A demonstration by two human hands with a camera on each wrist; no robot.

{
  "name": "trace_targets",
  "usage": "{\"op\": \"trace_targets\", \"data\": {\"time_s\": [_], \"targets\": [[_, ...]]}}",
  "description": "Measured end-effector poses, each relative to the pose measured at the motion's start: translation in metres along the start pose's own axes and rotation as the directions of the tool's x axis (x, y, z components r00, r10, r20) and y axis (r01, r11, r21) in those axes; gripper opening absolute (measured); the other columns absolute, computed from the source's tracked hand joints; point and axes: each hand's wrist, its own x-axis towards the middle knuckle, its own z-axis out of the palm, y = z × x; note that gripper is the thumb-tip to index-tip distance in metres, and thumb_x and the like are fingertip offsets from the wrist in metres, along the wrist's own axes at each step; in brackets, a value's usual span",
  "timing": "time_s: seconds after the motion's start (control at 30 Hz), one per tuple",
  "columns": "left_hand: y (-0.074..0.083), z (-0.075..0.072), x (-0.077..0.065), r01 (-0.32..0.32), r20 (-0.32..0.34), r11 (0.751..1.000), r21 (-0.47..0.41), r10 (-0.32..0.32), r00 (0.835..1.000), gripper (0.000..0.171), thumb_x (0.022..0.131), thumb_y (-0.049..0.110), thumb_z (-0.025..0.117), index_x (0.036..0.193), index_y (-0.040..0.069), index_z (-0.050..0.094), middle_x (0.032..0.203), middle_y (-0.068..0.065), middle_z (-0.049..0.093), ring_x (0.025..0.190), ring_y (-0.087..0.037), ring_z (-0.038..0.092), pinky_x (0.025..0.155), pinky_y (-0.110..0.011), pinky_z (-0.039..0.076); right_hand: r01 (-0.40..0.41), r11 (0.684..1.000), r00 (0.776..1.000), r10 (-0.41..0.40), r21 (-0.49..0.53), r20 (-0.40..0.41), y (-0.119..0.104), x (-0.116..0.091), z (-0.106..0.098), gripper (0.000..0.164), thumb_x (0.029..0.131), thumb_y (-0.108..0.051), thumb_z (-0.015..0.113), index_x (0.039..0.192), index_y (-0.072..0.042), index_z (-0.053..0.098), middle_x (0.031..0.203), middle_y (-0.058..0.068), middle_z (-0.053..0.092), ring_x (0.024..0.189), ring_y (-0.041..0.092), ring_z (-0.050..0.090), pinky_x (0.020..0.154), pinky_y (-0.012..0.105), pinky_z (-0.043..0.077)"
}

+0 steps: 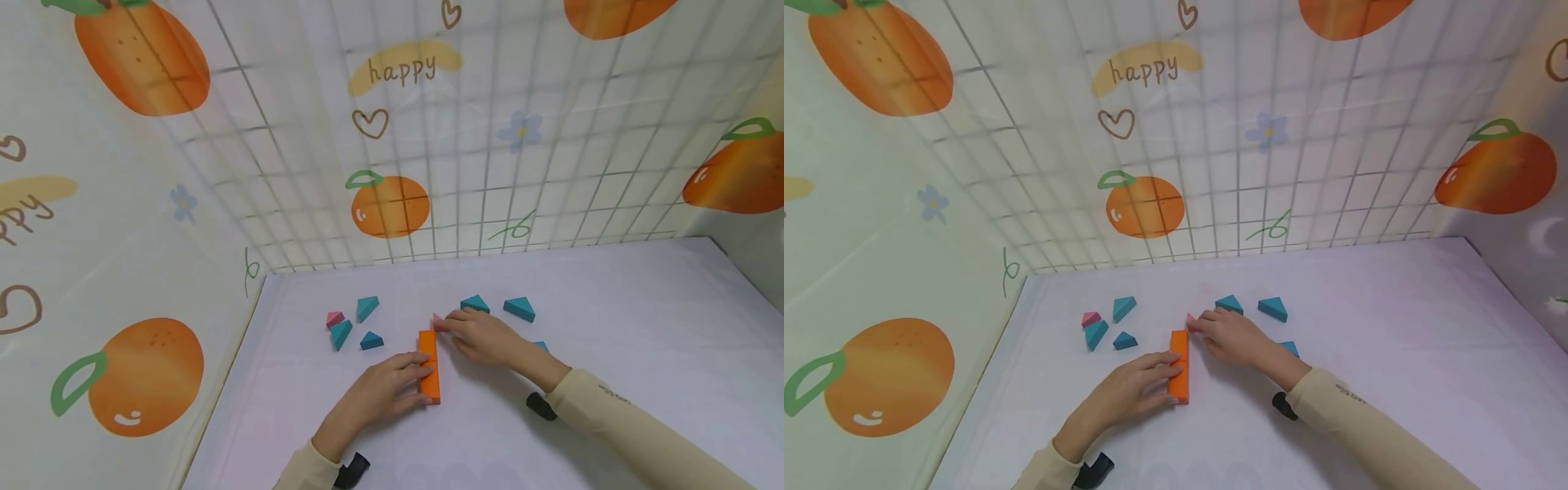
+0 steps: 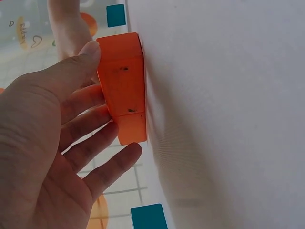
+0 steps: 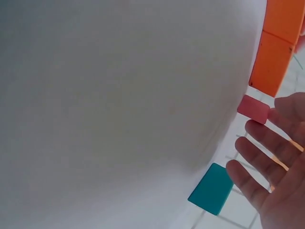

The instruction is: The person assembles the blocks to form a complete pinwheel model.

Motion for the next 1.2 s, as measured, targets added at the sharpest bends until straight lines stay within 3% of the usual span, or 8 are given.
{"op": "trace_targets", "data": {"time_s": [0.27, 1.2], "targets": [[0.000, -0.001, 0.000, 0.004, 0.004, 1.000, -0.007, -0.003, 1.000, 0.051, 0.088, 0.047, 0.068, 0.132, 0.021, 0.063, 0.136, 0.005, 0.060, 0.126, -0.012, 0.056, 0.103, -0.029, 0.049, 0.010, 1.000, 1.000, -0.010, 0.013, 0.010, -0.003, 0.005, 0.002, 0.044, 0.091, -0.011, 0.067, 0.134, -0.010, 0.061, 0.118, 0.003, 0.069, 0.103, 0.021, 0.062, 0.090, 0.038, 0.055], [-0.002, 0.001, 0.000, -0.036, -0.034, 0.999, 0.000, 0.036, 0.999, 0.050, 0.088, 0.044, 0.069, 0.131, 0.018, 0.065, 0.135, 0.003, 0.061, 0.125, -0.012, 0.057, 0.104, -0.027, 0.047, -0.007, 1.000, 0.996, 0.006, 0.015, 0.091, -0.016, 0.017, 0.006, 0.043, 0.093, -0.013, 0.064, 0.135, -0.014, 0.060, 0.120, 0.002, 0.068, 0.099, 0.020, 0.061, 0.086, 0.033, 0.055]]}}
